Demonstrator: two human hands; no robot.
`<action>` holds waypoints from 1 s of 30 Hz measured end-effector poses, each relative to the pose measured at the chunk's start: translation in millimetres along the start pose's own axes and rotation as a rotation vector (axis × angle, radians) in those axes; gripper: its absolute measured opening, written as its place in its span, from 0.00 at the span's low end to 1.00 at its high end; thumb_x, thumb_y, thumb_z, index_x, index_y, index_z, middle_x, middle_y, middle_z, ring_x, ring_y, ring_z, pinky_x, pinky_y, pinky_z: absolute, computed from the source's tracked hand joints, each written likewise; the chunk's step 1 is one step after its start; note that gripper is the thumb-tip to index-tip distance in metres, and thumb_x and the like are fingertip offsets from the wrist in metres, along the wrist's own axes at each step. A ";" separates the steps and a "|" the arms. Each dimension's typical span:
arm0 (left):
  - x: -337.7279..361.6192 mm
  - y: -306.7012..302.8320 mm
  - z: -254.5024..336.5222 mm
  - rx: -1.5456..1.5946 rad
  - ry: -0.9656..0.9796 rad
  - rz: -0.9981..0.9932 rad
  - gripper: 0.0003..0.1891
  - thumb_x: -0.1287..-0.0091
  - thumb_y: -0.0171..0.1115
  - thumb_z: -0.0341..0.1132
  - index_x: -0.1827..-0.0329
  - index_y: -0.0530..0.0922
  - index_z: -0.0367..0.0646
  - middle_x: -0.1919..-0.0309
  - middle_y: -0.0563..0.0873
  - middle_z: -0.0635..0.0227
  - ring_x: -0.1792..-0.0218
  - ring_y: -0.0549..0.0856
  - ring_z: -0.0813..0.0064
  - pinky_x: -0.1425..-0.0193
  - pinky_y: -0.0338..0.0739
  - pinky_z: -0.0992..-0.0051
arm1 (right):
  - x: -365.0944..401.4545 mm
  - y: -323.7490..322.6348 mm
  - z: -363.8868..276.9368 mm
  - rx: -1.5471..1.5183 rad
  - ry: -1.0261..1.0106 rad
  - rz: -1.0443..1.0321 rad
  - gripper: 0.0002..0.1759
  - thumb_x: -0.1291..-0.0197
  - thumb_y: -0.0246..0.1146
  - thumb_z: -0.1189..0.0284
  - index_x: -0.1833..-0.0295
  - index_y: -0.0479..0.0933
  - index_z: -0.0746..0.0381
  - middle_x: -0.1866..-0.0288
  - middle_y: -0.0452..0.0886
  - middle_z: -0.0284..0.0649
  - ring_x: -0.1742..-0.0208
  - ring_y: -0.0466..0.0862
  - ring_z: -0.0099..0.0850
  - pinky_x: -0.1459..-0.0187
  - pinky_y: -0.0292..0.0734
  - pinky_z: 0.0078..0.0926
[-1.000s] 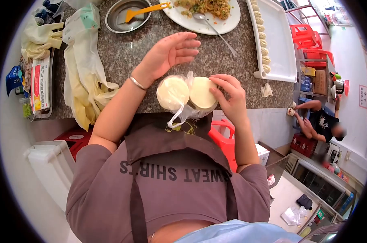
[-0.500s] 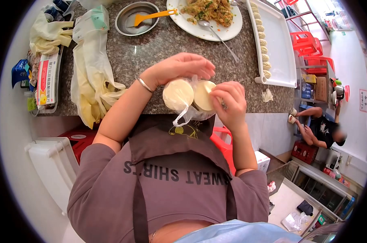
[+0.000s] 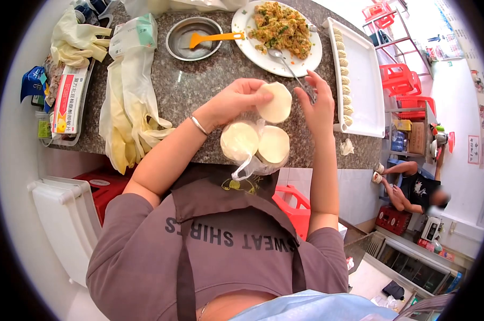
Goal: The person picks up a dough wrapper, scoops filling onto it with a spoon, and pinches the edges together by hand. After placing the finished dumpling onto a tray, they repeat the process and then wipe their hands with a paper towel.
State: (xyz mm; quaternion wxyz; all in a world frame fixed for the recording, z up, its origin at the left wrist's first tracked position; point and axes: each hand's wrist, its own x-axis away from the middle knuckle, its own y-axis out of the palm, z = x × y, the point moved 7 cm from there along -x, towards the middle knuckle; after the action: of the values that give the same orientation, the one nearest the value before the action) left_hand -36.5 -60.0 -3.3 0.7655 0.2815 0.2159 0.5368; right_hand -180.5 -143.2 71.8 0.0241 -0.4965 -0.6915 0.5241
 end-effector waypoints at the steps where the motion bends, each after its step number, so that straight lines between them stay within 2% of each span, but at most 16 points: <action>1: -0.9 -8.6 1.6 0.034 0.031 0.107 0.14 0.30 0.62 0.34 0.46 0.80 0.36 0.56 0.87 0.70 0.58 0.85 0.82 0.53 0.81 0.79 | -2.9 11.3 13.5 0.091 -0.014 -0.110 0.28 0.41 0.68 0.69 0.36 0.71 0.61 0.50 0.80 0.44 0.53 0.81 0.40 0.51 0.76 0.37; 2: -1.5 -18.6 3.3 0.067 0.063 0.214 0.15 0.29 0.61 0.36 0.45 0.79 0.36 0.54 0.87 0.67 0.56 0.86 0.80 0.52 0.82 0.76 | 0.7 19.9 29.8 0.018 0.092 -0.155 0.25 0.40 0.67 0.70 0.37 0.72 0.60 0.58 0.82 0.44 0.59 0.82 0.41 0.55 0.77 0.37; 3: -0.4 -26.6 1.9 0.063 0.026 0.265 0.15 0.28 0.59 0.36 0.43 0.78 0.37 0.50 0.85 0.65 0.52 0.86 0.76 0.49 0.83 0.74 | -0.3 25.6 30.7 -0.019 0.134 -0.232 0.23 0.39 0.66 0.71 0.38 0.74 0.60 0.62 0.82 0.44 0.64 0.81 0.39 0.57 0.77 0.36; 4: -1.7 -29.2 2.0 0.064 0.041 0.267 0.15 0.28 0.59 0.36 0.43 0.78 0.37 0.50 0.85 0.65 0.52 0.86 0.76 0.49 0.83 0.74 | -0.1 32.6 32.7 -0.056 0.178 -0.314 0.22 0.39 0.65 0.72 0.39 0.75 0.60 0.66 0.82 0.44 0.68 0.81 0.38 0.60 0.78 0.35; 5: -0.5 -34.6 0.0 0.128 0.046 0.315 0.15 0.28 0.59 0.35 0.43 0.77 0.38 0.50 0.85 0.64 0.51 0.86 0.74 0.49 0.83 0.73 | -1.4 32.2 27.7 -0.089 -0.031 -0.156 0.16 0.37 0.62 0.75 0.44 0.80 0.60 0.73 0.79 0.43 0.75 0.79 0.34 0.66 0.76 0.32; 8: -1.4 -39.9 -0.3 0.236 0.063 0.364 0.16 0.28 0.58 0.33 0.41 0.75 0.38 0.48 0.84 0.63 0.49 0.86 0.70 0.47 0.83 0.72 | -16.4 17.3 17.9 -0.077 0.039 -0.084 0.13 0.37 0.60 0.77 0.48 0.83 0.62 0.73 0.79 0.43 0.77 0.77 0.30 0.70 0.73 0.28; 9: -1.4 -38.2 1.4 0.226 0.068 0.372 0.16 0.29 0.58 0.33 0.41 0.76 0.38 0.48 0.85 0.63 0.49 0.86 0.71 0.47 0.83 0.72 | -20.5 14.7 20.5 -0.118 0.094 0.008 0.12 0.37 0.60 0.78 0.50 0.84 0.62 0.76 0.77 0.43 0.79 0.75 0.29 0.72 0.71 0.27; 12: -0.4 -37.5 -1.1 0.201 0.052 0.385 0.15 0.30 0.60 0.33 0.42 0.77 0.39 0.49 0.85 0.64 0.50 0.86 0.73 0.45 0.82 0.73 | -13.5 33.6 41.3 -0.085 0.130 -0.088 0.13 0.38 0.60 0.79 0.50 0.84 0.62 0.77 0.76 0.45 0.80 0.74 0.28 0.73 0.70 0.26; 14: 0.2 -39.4 2.8 0.180 0.052 0.393 0.14 0.30 0.61 0.33 0.43 0.77 0.40 0.50 0.85 0.66 0.51 0.86 0.75 0.45 0.82 0.74 | -3.1 40.0 32.5 -0.131 0.058 -0.050 0.13 0.37 0.61 0.78 0.48 0.84 0.62 0.79 0.75 0.43 0.80 0.72 0.23 0.73 0.68 0.23; 16: 1.2 -41.8 1.5 0.207 0.033 0.450 0.15 0.30 0.59 0.31 0.42 0.77 0.37 0.49 0.85 0.63 0.49 0.86 0.73 0.44 0.82 0.72 | -3.8 35.9 38.4 -0.245 0.174 -0.053 0.13 0.36 0.60 0.77 0.48 0.83 0.62 0.80 0.73 0.42 0.79 0.69 0.20 0.74 0.67 0.22; 19: -0.1 -45.5 -5.3 0.231 0.042 0.435 0.17 0.30 0.57 0.29 0.40 0.74 0.33 0.47 0.83 0.59 0.48 0.85 0.70 0.42 0.82 0.69 | -15.9 24.8 41.5 -0.236 0.272 0.010 0.12 0.35 0.60 0.77 0.48 0.83 0.63 0.80 0.72 0.40 0.79 0.67 0.18 0.74 0.65 0.22; 23: 0.6 -47.5 -1.3 0.261 0.064 0.449 0.17 0.28 0.54 0.28 0.38 0.71 0.32 0.46 0.83 0.58 0.47 0.85 0.68 0.40 0.81 0.67 | 1.5 38.6 50.4 -0.216 0.240 -0.094 0.12 0.34 0.59 0.76 0.48 0.83 0.65 0.82 0.70 0.34 0.79 0.65 0.18 0.75 0.63 0.21; 26: -2.5 -49.3 -0.1 0.302 0.095 0.446 0.17 0.27 0.51 0.29 0.38 0.70 0.31 0.42 0.80 0.55 0.43 0.83 0.64 0.38 0.80 0.65 | -4.7 28.3 48.5 -0.287 0.245 -0.033 0.12 0.34 0.59 0.76 0.48 0.82 0.65 0.81 0.69 0.34 0.79 0.65 0.19 0.75 0.64 0.21; 27: -2.9 -47.6 -0.7 0.328 0.110 0.438 0.18 0.26 0.50 0.29 0.37 0.69 0.30 0.41 0.79 0.54 0.42 0.82 0.63 0.37 0.79 0.63 | -8.9 24.1 50.3 -0.301 0.346 -0.014 0.12 0.34 0.59 0.76 0.48 0.83 0.65 0.80 0.70 0.33 0.78 0.65 0.18 0.74 0.63 0.21; 28: -3.1 -46.1 -2.4 0.329 0.100 0.438 0.18 0.26 0.50 0.29 0.37 0.69 0.30 0.41 0.79 0.54 0.42 0.82 0.63 0.37 0.79 0.63 | -7.5 29.3 57.5 -0.301 0.356 -0.013 0.12 0.34 0.59 0.76 0.48 0.83 0.65 0.80 0.70 0.33 0.78 0.65 0.18 0.74 0.63 0.21; 30: -0.8 -45.5 0.3 0.315 0.096 0.464 0.18 0.25 0.48 0.30 0.36 0.67 0.29 0.39 0.78 0.53 0.41 0.81 0.62 0.35 0.78 0.62 | -5.3 41.0 61.9 -0.308 0.267 -0.001 0.12 0.34 0.59 0.76 0.48 0.83 0.66 0.80 0.70 0.29 0.77 0.65 0.16 0.74 0.61 0.18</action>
State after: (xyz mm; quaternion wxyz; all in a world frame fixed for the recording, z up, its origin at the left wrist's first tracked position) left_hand -4.7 -72.9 -33.2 0.5578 0.4131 0.2624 0.6704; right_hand -185.0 -192.1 15.9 0.0396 -0.5591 -0.7544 0.3417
